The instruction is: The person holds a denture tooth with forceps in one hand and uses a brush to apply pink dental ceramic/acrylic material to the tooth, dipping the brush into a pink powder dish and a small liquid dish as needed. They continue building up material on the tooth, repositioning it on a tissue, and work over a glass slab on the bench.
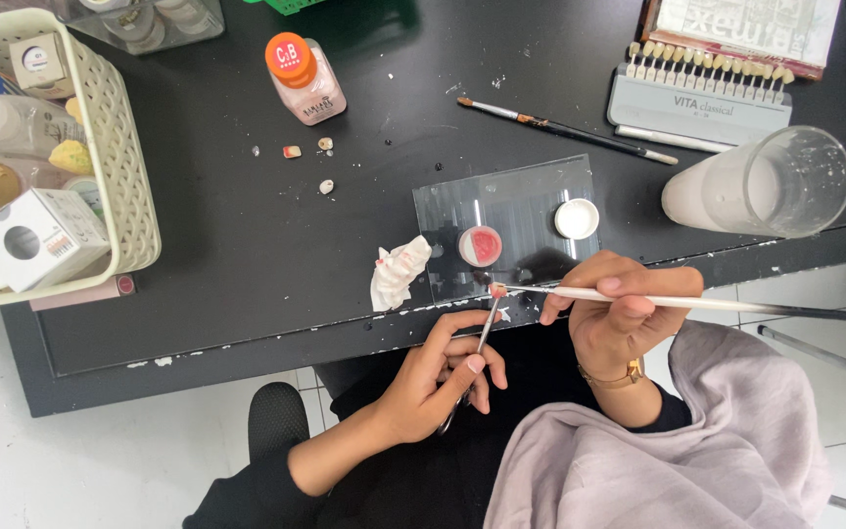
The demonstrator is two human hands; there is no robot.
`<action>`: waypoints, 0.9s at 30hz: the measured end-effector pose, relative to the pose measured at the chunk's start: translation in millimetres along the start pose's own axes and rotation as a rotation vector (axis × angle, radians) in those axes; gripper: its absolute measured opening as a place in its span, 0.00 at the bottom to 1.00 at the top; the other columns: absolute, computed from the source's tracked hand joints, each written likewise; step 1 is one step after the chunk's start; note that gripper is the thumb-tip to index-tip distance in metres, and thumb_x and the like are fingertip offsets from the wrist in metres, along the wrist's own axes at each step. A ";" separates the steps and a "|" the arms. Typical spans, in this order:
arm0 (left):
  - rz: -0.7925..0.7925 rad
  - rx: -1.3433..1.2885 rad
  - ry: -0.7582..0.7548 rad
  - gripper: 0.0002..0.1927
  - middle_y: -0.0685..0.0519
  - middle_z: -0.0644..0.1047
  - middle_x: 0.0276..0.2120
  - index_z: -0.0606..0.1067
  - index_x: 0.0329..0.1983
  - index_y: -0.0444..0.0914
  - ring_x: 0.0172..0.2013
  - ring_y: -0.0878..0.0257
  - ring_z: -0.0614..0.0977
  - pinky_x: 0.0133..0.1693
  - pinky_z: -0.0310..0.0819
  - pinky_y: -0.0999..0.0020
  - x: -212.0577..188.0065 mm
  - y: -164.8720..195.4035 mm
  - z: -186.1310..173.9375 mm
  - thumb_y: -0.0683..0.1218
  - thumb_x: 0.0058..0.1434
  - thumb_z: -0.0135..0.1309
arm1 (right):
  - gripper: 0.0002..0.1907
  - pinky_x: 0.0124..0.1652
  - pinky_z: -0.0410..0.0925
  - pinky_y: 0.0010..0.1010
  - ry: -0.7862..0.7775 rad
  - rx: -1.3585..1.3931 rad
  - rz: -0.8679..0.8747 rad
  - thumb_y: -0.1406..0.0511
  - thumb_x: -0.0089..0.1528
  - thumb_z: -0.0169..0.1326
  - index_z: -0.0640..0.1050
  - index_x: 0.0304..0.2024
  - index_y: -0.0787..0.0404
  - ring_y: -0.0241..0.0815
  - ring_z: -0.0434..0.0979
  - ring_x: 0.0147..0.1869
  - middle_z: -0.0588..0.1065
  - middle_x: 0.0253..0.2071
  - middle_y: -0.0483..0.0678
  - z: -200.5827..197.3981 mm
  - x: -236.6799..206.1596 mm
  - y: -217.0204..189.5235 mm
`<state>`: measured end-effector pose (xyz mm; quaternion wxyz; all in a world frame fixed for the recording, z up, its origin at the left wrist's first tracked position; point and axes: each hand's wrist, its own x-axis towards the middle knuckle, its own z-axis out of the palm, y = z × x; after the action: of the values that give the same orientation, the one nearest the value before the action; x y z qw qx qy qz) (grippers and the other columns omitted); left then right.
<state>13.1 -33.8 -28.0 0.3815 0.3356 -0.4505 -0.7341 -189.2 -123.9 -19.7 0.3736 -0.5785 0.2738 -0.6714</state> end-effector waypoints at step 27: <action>-0.002 -0.008 0.006 0.22 0.46 0.79 0.39 0.57 0.71 0.32 0.30 0.67 0.81 0.36 0.80 0.74 0.9 -0.9 0.6 0.44 0.77 0.40 | 0.18 0.16 0.66 0.21 -0.038 -0.042 -0.013 0.52 0.75 0.40 0.63 0.44 0.61 0.41 0.72 0.18 0.70 0.23 0.52 0.2 1.3 -0.8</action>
<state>11.9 -34.1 -28.7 0.3834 0.3366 -0.4463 -0.7352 -189.1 -124.5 -18.2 0.3621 -0.6007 0.2767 -0.6569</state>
